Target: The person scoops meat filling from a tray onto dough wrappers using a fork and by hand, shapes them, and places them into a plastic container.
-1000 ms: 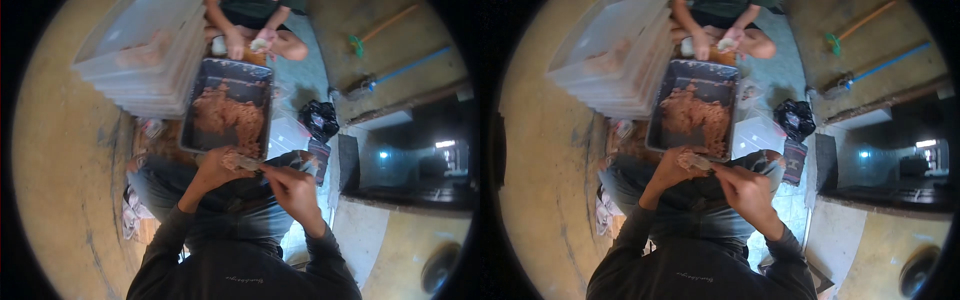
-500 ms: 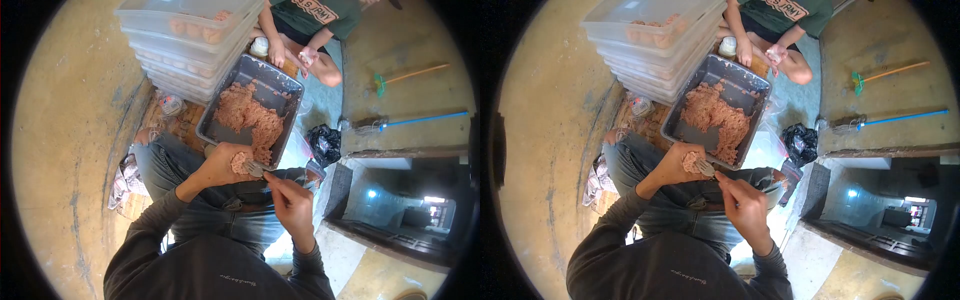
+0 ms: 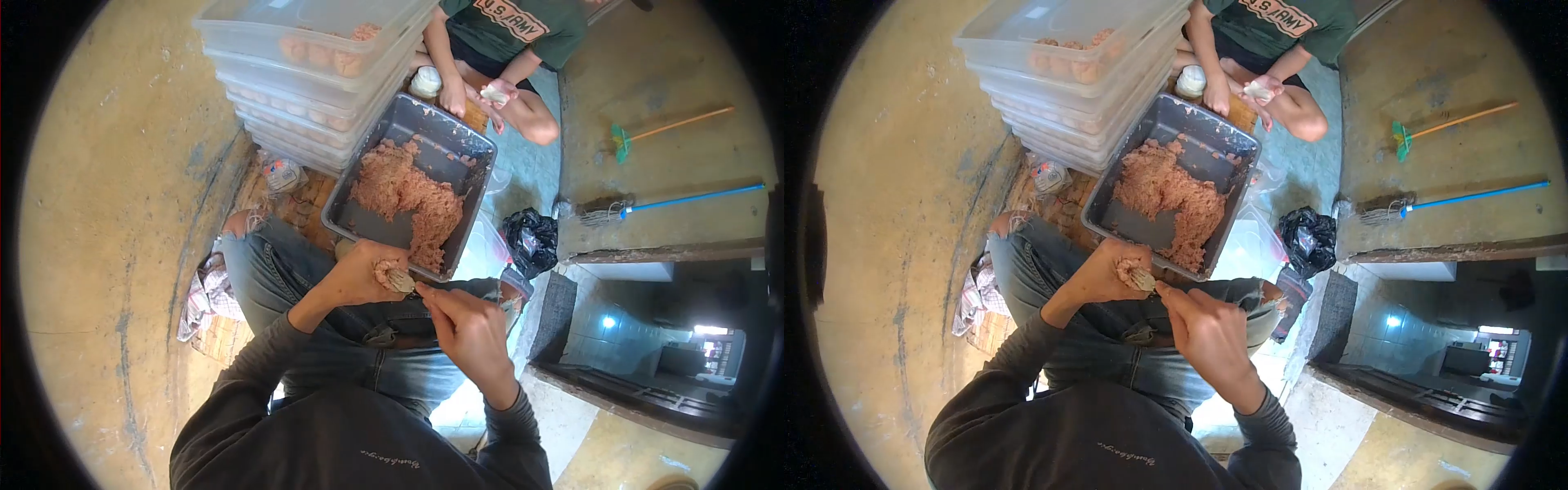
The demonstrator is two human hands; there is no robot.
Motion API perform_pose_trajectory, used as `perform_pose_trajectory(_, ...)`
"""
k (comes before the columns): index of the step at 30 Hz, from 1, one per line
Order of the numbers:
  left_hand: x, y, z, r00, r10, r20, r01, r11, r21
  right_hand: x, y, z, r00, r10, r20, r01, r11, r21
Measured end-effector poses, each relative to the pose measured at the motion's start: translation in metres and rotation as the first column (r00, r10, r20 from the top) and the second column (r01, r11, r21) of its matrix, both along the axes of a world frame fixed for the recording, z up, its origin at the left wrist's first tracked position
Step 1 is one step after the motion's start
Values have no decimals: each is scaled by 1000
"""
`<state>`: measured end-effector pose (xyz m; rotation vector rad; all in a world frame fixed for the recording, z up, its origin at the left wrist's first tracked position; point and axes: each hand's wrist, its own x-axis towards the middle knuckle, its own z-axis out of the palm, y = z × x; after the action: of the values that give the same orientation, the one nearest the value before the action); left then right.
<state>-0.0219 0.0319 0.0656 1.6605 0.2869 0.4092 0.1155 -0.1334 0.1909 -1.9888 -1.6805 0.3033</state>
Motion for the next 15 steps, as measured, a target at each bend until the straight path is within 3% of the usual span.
perform_pose_trajectory(2, 0, 0, -6, 1000, -7, 21, 6, 999, 34, 5, 0, 11, 999, 31, 22, -29, 996, -88)
perform_pose_trajectory(6, -2, 3, 9, 1000, -14, 1, 14, 1000, -7, -1, -5, 20, 998, -43, -37, 41, 998, -42)
perform_pose_trajectory(8, -1, 2, 5, 998, -59, 0, 59, 998, -25, 2, 2, 16, 998, 36, -58, -39, 998, -50)
perform_pose_trajectory(9, 1, 5, 6, 996, -87, 7, 87, 996, -30, 4, 0, 27, 1000, 19, -10, -20, 988, -152)
perform_pose_trajectory(10, 2, 6, 8, 997, -83, 9, 83, 996, -18, 8, 0, 29, 1000, 23, -6, -23, 990, -140)
perform_pose_trajectory(12, -2, 2, 11, 991, -12, 130, -1, 995, 103, 8, -6, 29, 983, -34, -182, 37, 999, 12)
perform_pose_trajectory(13, -3, 2, 12, 992, -20, 124, 8, 995, 97, 6, -2, 30, 985, -72, -157, 65, 997, -51)
perform_pose_trajectory(15, -2, 4, 18, 988, -152, 24, 154, 979, -133, 10, -8, 21, 982, -43, -184, 34, 998, -55)
